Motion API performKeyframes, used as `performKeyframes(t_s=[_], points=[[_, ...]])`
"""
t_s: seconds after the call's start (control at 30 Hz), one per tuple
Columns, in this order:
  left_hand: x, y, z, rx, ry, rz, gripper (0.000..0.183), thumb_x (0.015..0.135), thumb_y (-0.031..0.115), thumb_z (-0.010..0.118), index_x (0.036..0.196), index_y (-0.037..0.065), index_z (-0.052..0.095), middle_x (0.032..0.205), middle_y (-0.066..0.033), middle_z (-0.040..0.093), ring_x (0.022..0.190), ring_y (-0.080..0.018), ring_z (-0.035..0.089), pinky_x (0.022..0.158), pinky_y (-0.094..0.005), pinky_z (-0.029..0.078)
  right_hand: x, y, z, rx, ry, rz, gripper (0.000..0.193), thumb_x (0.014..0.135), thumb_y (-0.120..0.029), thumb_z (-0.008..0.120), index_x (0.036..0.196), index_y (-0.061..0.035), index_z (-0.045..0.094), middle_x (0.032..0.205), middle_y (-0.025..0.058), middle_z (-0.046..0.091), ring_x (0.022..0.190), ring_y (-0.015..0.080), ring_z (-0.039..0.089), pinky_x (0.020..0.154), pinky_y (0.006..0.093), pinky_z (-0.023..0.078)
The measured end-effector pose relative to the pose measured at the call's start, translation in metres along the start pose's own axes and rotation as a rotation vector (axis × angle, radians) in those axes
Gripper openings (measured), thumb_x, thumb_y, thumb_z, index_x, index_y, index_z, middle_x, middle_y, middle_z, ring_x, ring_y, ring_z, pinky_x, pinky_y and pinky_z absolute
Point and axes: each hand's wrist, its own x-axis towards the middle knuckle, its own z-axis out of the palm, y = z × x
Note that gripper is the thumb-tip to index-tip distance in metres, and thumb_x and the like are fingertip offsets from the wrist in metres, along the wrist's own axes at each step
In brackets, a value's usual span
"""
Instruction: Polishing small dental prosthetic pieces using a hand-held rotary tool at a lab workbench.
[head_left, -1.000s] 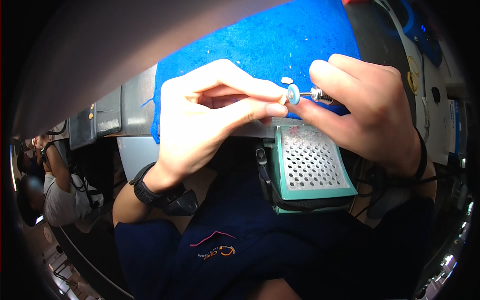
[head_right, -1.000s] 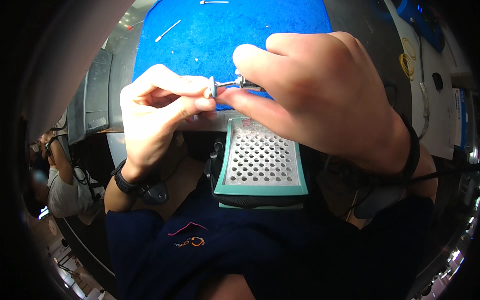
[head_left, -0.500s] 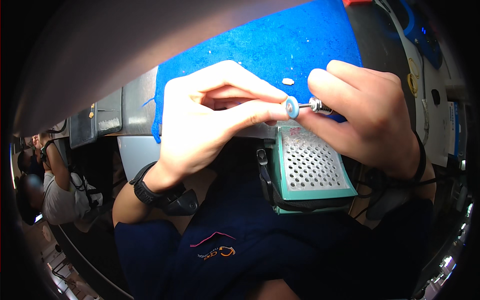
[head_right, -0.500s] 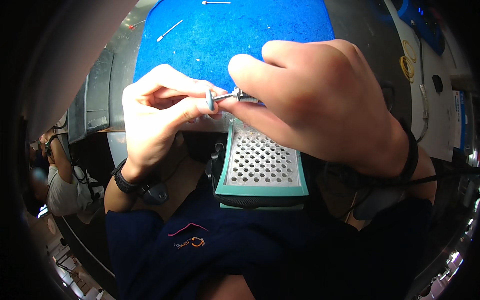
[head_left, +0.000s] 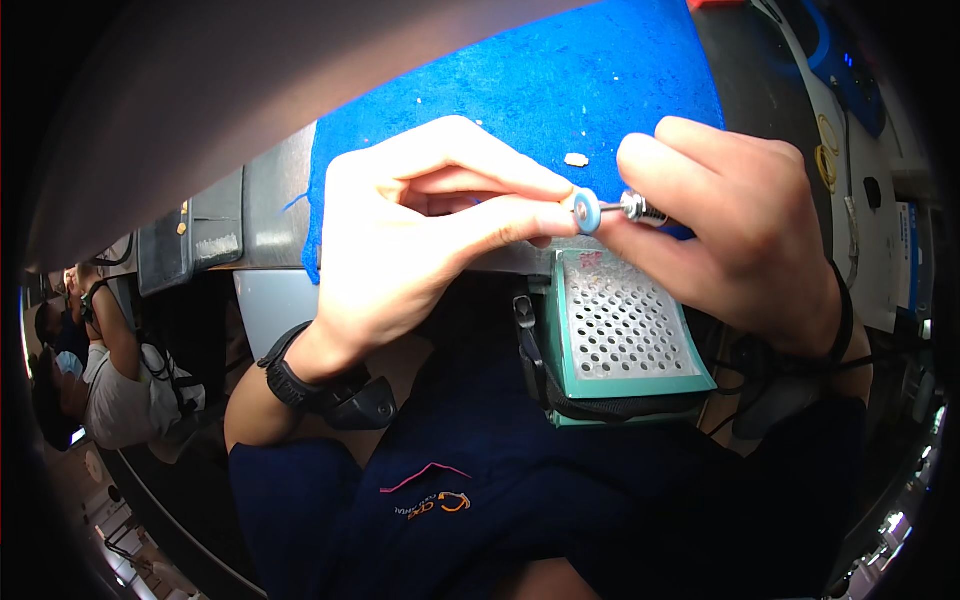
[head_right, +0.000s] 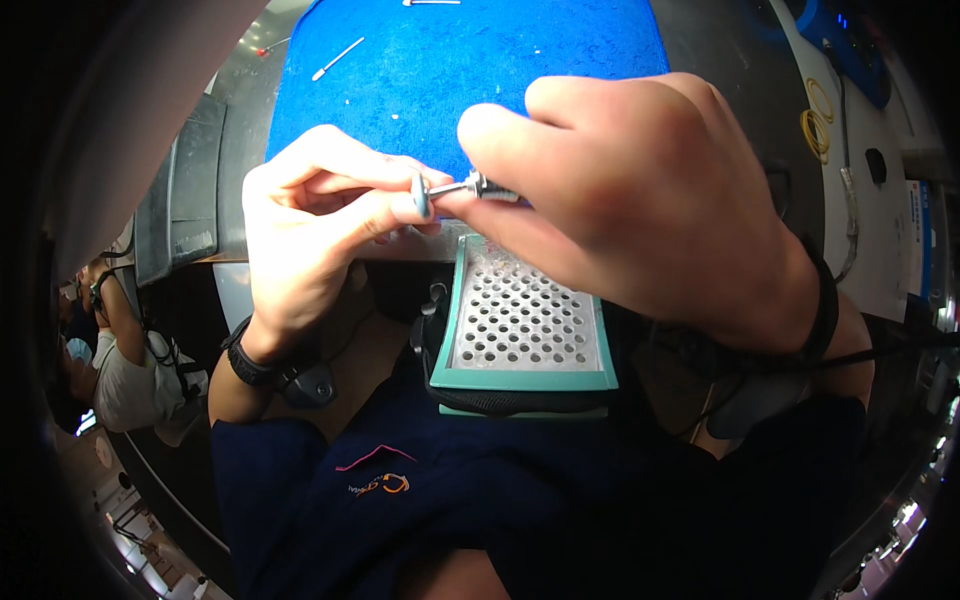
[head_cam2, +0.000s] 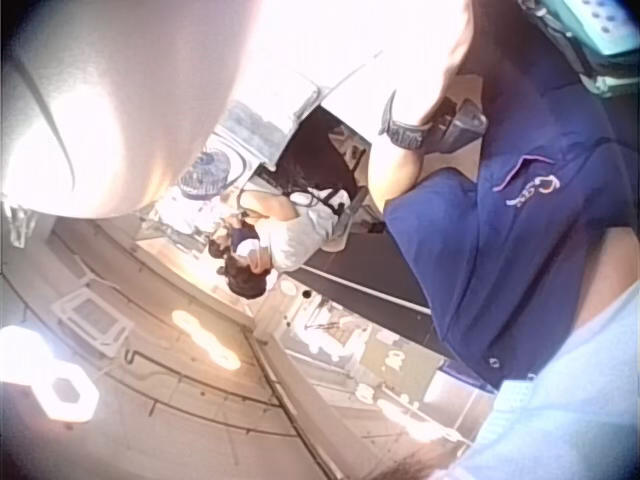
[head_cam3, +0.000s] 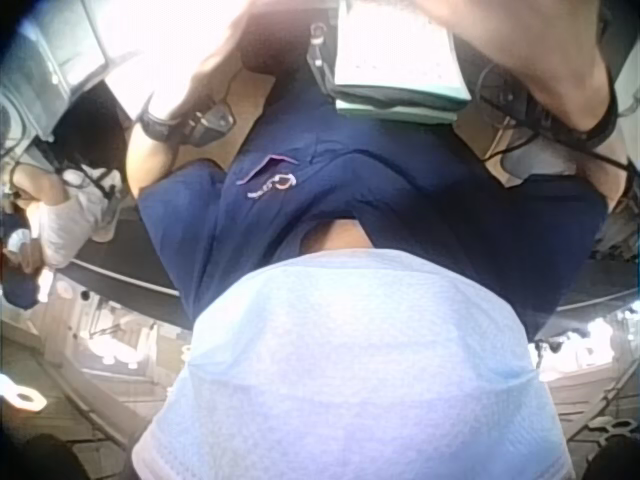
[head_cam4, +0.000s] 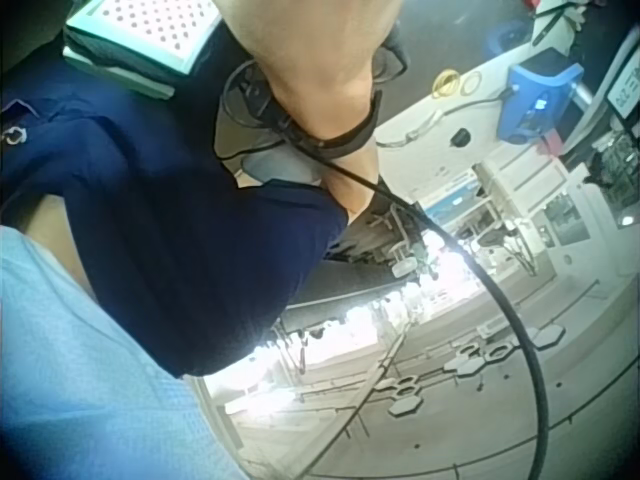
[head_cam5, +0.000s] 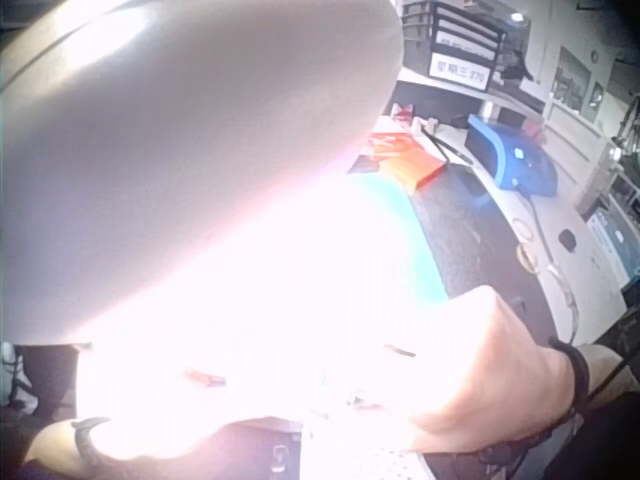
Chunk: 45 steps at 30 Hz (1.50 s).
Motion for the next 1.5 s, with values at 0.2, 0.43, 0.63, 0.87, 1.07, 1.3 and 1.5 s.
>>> performKeyframes(t_s=[0.2, 0.43, 0.63, 0.87, 1.07, 1.3, 1.5], points=[[0.001, 0.001, 0.003, -0.097, 0.058, -0.027, 0.016, 0.086, -0.014, 0.072, 0.097, -0.003, 0.067, 0.097, -0.0196, 0.076, 0.084, -0.0199, 0.075, 0.069, -0.0252, 0.06, 0.003, 0.005, -0.005, -0.002, 0.003, 0.025, 0.029, 0.073, -0.012, 0.087, 0.086, -0.0023, 0.063, 0.068, 0.0085, 0.052, 0.055, 0.0246, 0.055, 0.048, 0.036, 0.038], [0.003, -0.007, 0.001, -0.102, 0.051, 0.028, 0.02, 0.085, -0.015, 0.073, 0.099, -0.002, 0.067, 0.101, -0.0195, 0.076, 0.085, -0.0178, 0.074, 0.066, -0.0227, 0.058, 0.005, 0.007, -0.006, 0.023, 0.045, 0.017, 0.028, 0.073, -0.009, 0.086, 0.087, -0.0009, 0.064, 0.07, 0.0106, 0.057, 0.056, 0.0255, 0.057, 0.049, 0.0354, 0.039], [0.001, 0.004, 0.005, 0.044, 0.038, 0.001, 0.02, 0.085, -0.014, 0.074, 0.099, -0.003, 0.066, 0.101, -0.0192, 0.075, 0.082, -0.0157, 0.073, 0.062, -0.0223, 0.057, 0.0, 0.005, -0.005, 0.025, 0.059, 0.027, 0.027, 0.073, -0.007, 0.086, 0.086, -0.0013, 0.063, 0.07, 0.0103, 0.056, 0.056, 0.0252, 0.057, 0.049, 0.0352, 0.039], [0.0, 0.002, 0.007, 0.026, 0.092, -0.022, 0.02, 0.085, -0.013, 0.075, 0.098, -0.002, 0.066, 0.102, -0.0194, 0.076, 0.08, -0.0149, 0.073, 0.06, -0.0217, 0.056, -0.002, 0.008, -0.004, -0.031, 0.058, 0.017, 0.03, 0.072, -0.01, 0.087, 0.087, -0.0021, 0.063, 0.069, 0.0095, 0.054, 0.056, 0.0246, 0.055, 0.049, 0.0349, 0.04], [0.002, -0.001, 0.005, 0.001, 0.025, 0.038, 0.02, 0.085, -0.014, 0.074, 0.098, -0.002, 0.066, 0.1, -0.0199, 0.076, 0.082, -0.0162, 0.074, 0.06, -0.0212, 0.056, -0.003, 0.008, -0.003, -0.037, 0.066, 0.0, 0.032, 0.071, -0.013, 0.088, 0.089, -0.0019, 0.063, 0.07, 0.0088, 0.053, 0.056, 0.0246, 0.055, 0.048, 0.0352, 0.04], [0.002, -0.001, 0.003, 0.015, 0.015, 0.025, 0.02, 0.085, -0.015, 0.073, 0.098, -0.002, 0.067, 0.1, -0.0198, 0.076, 0.082, -0.0163, 0.074, 0.061, -0.0217, 0.056, -0.003, 0.006, 0.0, -0.044, 0.052, 0.011, 0.033, 0.071, -0.013, 0.088, 0.09, -0.0021, 0.063, 0.069, 0.0087, 0.051, 0.056, 0.0254, 0.054, 0.048, 0.0352, 0.04], [0.001, -0.003, 0.002, 0.008, 0.008, 0.03, 0.02, 0.085, -0.015, 0.073, 0.098, -0.002, 0.067, 0.1, -0.0187, 0.076, 0.083, -0.0165, 0.074, 0.062, -0.0219, 0.057, -0.003, 0.004, -0.001, -0.031, 0.04, 0.005, 0.032, 0.07, -0.011, 0.087, 0.089, -0.0022, 0.063, 0.07, 0.0086, 0.052, 0.056, 0.0254, 0.055, 0.048, 0.036, 0.04]])
